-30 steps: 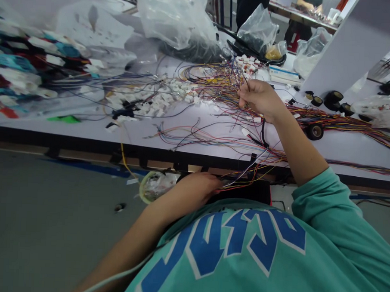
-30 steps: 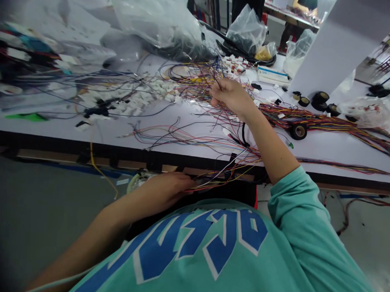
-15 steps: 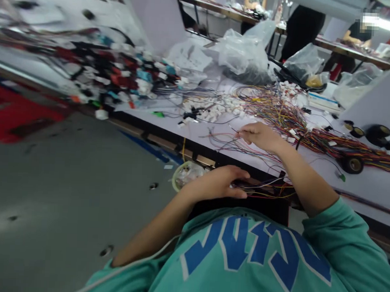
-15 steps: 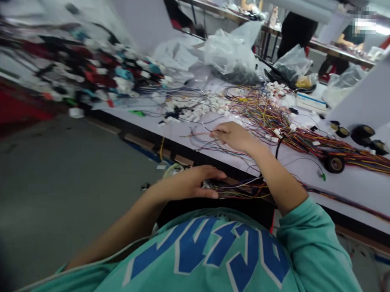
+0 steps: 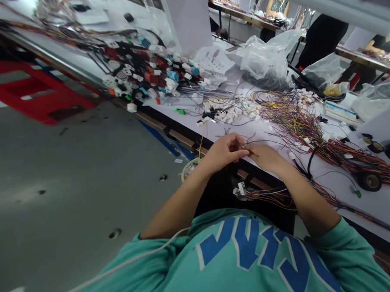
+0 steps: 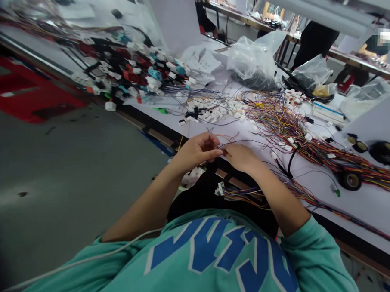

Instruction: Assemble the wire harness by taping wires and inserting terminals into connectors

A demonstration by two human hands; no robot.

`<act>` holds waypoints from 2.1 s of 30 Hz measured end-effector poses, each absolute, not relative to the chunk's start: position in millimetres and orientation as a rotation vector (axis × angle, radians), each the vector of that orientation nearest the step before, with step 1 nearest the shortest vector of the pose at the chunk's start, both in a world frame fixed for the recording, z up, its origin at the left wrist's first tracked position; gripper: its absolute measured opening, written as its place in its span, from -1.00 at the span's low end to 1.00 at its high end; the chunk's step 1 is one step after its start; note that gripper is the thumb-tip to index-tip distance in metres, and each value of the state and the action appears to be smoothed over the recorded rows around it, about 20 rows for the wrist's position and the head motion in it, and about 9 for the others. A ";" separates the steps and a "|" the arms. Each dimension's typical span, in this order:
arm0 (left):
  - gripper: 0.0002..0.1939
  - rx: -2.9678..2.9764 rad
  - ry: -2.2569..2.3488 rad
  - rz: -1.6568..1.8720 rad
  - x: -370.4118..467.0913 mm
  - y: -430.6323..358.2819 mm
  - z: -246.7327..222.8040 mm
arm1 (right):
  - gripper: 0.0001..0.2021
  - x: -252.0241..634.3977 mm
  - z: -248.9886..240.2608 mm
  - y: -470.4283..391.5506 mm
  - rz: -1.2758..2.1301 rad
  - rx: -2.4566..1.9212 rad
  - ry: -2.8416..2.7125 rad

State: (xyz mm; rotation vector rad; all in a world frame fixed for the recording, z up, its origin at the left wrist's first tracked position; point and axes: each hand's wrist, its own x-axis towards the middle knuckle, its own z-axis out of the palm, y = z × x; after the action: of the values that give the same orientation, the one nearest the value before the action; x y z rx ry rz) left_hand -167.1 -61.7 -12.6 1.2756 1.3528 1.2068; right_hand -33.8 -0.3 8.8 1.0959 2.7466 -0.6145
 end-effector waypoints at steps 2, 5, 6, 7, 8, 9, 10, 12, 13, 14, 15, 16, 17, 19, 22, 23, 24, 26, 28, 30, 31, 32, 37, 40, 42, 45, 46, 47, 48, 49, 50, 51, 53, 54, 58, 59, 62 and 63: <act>-0.78 1.353 1.396 1.140 -170.4 -61.3 -14.6 | -0.70 -35.7 7.3 -0.7 -0.577 1.094 2.711; -0.83 1.481 1.515 1.038 -173.6 -59.8 -19.4 | -0.68 -36.6 6.1 -0.8 -0.543 1.090 2.677; -0.82 1.506 1.543 1.022 -173.6 -59.4 -20.5 | -0.67 -36.3 5.9 -0.8 -0.544 1.083 2.674; -0.81 1.518 1.559 1.021 -173.1 -59.3 -21.1 | -0.68 -35.7 5.9 -0.8 -0.549 1.074 2.676; -0.81 1.517 1.568 1.036 -172.1 -59.5 -21.2 | -0.68 -35.0 6.1 -0.8 -0.558 1.066 2.681; -0.80 1.514 1.571 1.053 -171.0 -60.0 -20.7 | -0.68 -34.4 6.5 -0.8 -0.563 1.070 2.682; -0.80 1.514 1.567 1.069 -170.0 -60.7 -19.8 | -0.68 -33.8 7.2 -0.7 -0.564 1.084 2.678; -0.81 1.531 1.547 1.088 -168.7 -62.5 -17.3 | -0.68 -33.4 9.2 -0.3 -0.567 1.135 2.664; -0.81 1.547 1.536 1.087 -168.5 -63.3 -16.2 | -0.69 -33.6 10.3 0.0 -0.580 1.159 2.659; -0.80 1.559 1.527 1.083 -168.5 -63.8 -15.6 | -0.70 -33.9 11.3 0.4 -0.609 1.175 2.658; -0.80 1.565 1.520 1.076 -168.3 -64.1 -15.6 | -0.71 -34.3 11.8 0.9 -0.659 1.185 2.665; -0.80 1.558 1.516 1.079 -167.8 -64.0 -16.3 | -0.72 -34.6 12.0 1.3 -0.734 1.190 2.672; -0.81 1.542 1.511 1.088 -166.7 -63.6 -17.7 | -0.70 -34.8 11.6 1.6 -0.827 1.198 2.672; -0.83 1.489 1.489 1.131 -162.5 -62.0 -21.8 | -0.67 -34.6 9.8 1.6 -1.008 1.236 2.660; -0.86 1.348 1.395 1.216 -154.0 -59.1 -27.4 | -0.69 -32.4 7.0 0.1 -1.036 1.301 2.714; -0.88 1.293 1.356 1.237 -151.9 -58.3 -28.2 | -0.72 -31.3 6.6 -0.5 -0.996 1.312 2.747; -0.90 1.251 1.329 1.251 -150.6 -57.7 -28.3 | -0.74 -30.0 6.6 -1.1 -0.958 1.311 2.774; -0.88 1.232 1.335 1.253 -150.6 -56.9 -26.7 | -0.75 -27.3 7.3 -1.9 -0.930 1.305 2.791; -0.85 1.255 1.410 1.246 -152.7 -56.4 -24.0 | -0.75 -25.1 7.6 -2.2 -0.963 1.268 2.787; -0.85 1.243 1.481 1.247 -154.6 -56.0 -21.7 | -0.77 -23.8 6.1 -1.9 -1.032 1.203 2.785; -0.84 1.222 1.502 1.250 -155.0 -55.8 -21.2 | -0.78 -23.5 4.4 -1.7 -1.067 1.166 2.789; -0.84 1.203 1.515 1.248 -154.9 -55.7 -21.1 | -0.78 -23.4 2.2 -1.4 -1.090 1.137 2.798; -0.81 1.207 1.509 1.195 -153.7 -52.9 -25.9 | -0.84 -23.0 -14.1 2.8 -1.148 1.221 2.898; -0.84 1.276 1.501 1.115 -164.6 -40.8 -27.8 | -0.85 -21.5 -26.7 9.0 -1.356 1.368 2.923; -0.76 1.369 1.631 1.076 -181.4 -24.5 -27.3 | -0.83 -20.7 -36.0 13.7 -1.558 1.500 2.854; -0.79 1.587 2.108 0.962 -217.5 9.3 -25.1 | -0.79 -21.0 -47.3 18.1 -1.859 1.616 2.702; -0.78 1.647 2.255 0.885 -230.3 21.1 -24.4 | -0.79 -21.4 -49.5 18.5 -1.938 1.627 2.663; -0.76 1.684 2.366 0.799 -242.6 32.1 -23.9 | -0.80 -21.7 -50.5 18.6 -2.009 1.630 2.625; -0.74 1.705 2.444 0.710 -253.7 41.9 -23.5 | -0.81 -21.9 -50.5 18.5 -2.083 1.633 2.578; -0.73 1.711 2.479 0.605 -263.1 50.1 -23.4 | -0.83 -21.9 -49.4 18.4 -2.168 1.640 2.511; -0.73 1.697 2.489 0.508 -270.5 56.5 -23.4 | -0.85 -21.4 -47.4 18.6 -2.265 1.649 2.419; -0.74 1.681 2.487 0.448 -275.7 61.0 -23.2 | -0.86 -20.7 -44.8 19.3 -2.370 1.662 2.306; -0.69 1.657 2.495 0.412 -279.3 64.3 -21.8 | -0.88 -18.3 -38.6 22.3 -2.572 1.688 2.043; -0.65 1.657 2.511 0.427 -277.7 62.9 -20.2 | -0.89 -16.9 -35.7 24.7 -2.654 1.703 1.922; -0.59 1.681 2.497 0.694 -255.6 35.1 -6.7 | -0.85 -11.7 -28.4 35.6 -2.832 1.676 1.658; -0.61 1.638 2.388 0.816 -248.2 21.9 -2.6 | -0.84 -10.7 -27.5 37.5 -2.846 1.648 1.635; -0.71 1.430 1.927 1.070 -229.1 -29.6 5.2 | -0.80 -8.4 -24.4 40.0 -2.834 1.582 1.653; -0.77 1.388 1.798 1.083 -224.9 -48.4 4.8 | -0.79 -7.8 -22.9 39.9 -2.817 1.569 1.694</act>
State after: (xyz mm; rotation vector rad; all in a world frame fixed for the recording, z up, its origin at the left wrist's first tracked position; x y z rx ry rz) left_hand -224.9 -48.4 4.8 1.3880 1.7979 1.0833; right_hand -7.8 39.9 -22.9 1.5689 1.6940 -2.8170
